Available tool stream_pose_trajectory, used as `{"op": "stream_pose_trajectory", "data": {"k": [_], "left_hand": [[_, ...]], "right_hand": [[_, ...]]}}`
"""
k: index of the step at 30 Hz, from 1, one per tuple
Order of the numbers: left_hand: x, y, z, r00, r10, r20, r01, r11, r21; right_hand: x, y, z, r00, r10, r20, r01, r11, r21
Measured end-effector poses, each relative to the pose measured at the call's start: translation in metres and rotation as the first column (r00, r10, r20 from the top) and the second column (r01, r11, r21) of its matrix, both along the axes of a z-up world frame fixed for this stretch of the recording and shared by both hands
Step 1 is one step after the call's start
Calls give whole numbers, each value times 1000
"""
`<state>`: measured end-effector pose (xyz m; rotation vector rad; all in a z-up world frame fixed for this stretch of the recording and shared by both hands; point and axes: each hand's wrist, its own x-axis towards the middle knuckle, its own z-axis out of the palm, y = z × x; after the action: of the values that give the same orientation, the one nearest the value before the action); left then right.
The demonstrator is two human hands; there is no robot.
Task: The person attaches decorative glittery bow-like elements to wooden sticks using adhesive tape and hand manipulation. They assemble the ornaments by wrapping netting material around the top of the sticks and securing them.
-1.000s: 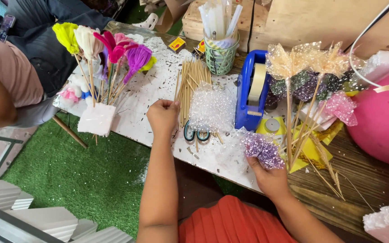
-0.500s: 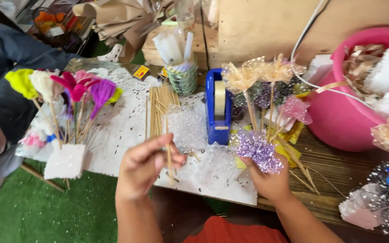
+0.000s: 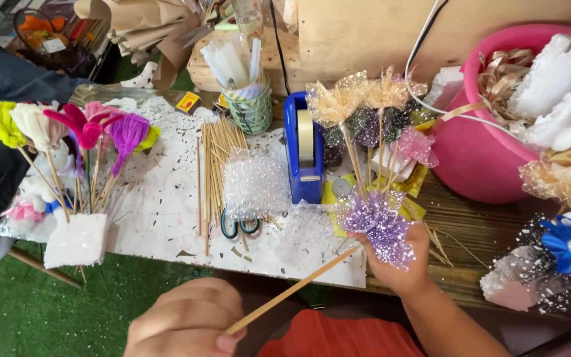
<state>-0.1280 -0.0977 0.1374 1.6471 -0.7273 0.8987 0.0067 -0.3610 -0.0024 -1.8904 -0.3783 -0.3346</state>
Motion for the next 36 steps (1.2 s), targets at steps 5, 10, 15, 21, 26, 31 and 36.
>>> {"op": "stream_pose_trajectory", "data": {"k": [5,10,15,21,26,31,36], "left_hand": [[3,-21,2,999,-23,25,24,998,-57],[8,-29,5,999,-4,33,4,1000,-5],[10,-40,8,997,61,38,-60,998,-38],[13,-61,20,960,277,33,-278,960,38],[21,-51,9,982,186,17,-186,969,164],[46,-66,-33,989,118,-92,-96,972,213],[39,-56,-32,947,160,-278,-128,983,131]], "right_hand": [[8,-7,-16,907,413,-78,-232,647,726],[1,2,11,945,208,254,-251,956,150],[0,5,18,930,249,270,-302,937,177],[0,15,48,829,337,446,-284,941,-183],[-6,16,51,780,417,466,-327,907,-265],[-31,19,50,744,490,454,-417,872,-256],[-26,5,30,845,490,215,-430,861,-272]]}}
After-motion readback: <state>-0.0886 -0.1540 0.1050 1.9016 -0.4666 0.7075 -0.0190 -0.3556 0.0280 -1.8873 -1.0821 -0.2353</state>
